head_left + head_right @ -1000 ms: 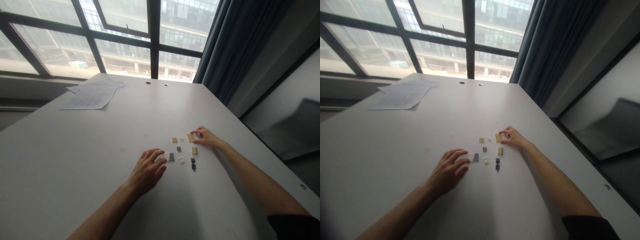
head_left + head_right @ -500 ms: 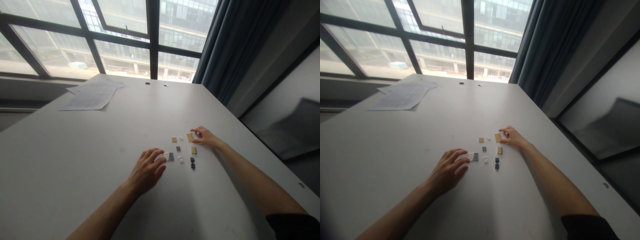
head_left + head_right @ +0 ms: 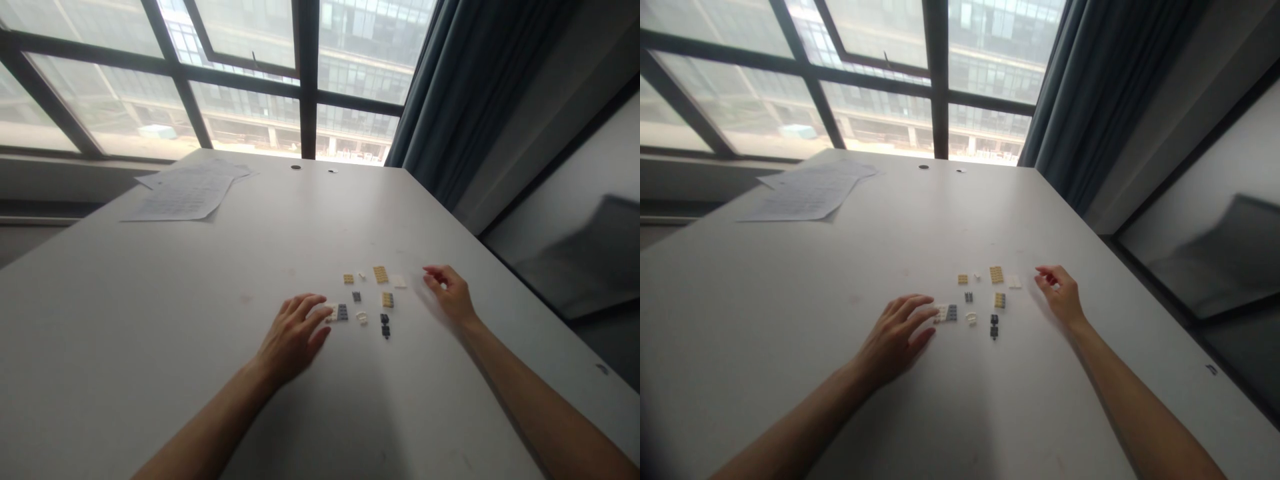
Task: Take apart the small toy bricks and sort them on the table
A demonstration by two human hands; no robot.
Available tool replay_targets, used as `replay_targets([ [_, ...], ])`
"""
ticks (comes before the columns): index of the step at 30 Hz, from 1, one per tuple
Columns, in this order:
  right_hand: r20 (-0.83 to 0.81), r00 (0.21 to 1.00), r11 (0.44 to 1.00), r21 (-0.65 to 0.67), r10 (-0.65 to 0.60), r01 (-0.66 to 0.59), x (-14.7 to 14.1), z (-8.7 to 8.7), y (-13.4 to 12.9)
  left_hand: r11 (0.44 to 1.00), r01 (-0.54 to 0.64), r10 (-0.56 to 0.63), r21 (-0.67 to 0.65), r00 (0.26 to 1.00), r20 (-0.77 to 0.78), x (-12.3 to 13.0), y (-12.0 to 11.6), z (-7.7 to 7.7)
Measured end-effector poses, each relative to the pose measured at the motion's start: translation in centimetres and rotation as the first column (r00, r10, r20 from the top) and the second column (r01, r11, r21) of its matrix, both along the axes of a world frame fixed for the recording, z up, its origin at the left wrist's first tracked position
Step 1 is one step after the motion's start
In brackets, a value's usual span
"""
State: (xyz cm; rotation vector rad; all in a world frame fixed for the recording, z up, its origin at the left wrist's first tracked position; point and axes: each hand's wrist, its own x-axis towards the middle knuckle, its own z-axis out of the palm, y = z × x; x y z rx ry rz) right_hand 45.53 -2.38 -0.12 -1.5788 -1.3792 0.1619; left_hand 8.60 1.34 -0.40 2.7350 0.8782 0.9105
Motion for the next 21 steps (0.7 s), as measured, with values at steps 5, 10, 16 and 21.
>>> replay_targets([
  [5,-0.392,0.893,0.946,0.139,-0.219,0.293,1.6,-1.0,-1.0,0.989,-0.099,0.119,-0.114,0.976,0.182,-0.4,0.7,-0.1],
  [10,-0.576,0.791,0.923,0.151,-0.208,0.353,1.8,-1.8,-0.6,0.918,-0.191,0.337,-0.348,0.838,0.429,-1.3,2.4,-0.6],
  [16,-0.674,0.718,0.926,0.135,-0.176,0.354,1.0,-1.8,-0.6,0.797,-0.216,0.559,-0.564,0.615,0.555,-3.5,3.8,0.1],
  [21,-0.698,0.703,0.945,0.118,-0.140,0.306,-0.3,-2.1,-0.4,0.781,-0.236,0.597,-0.578,0.553,0.581,-6.1,3.2,-0.4],
])
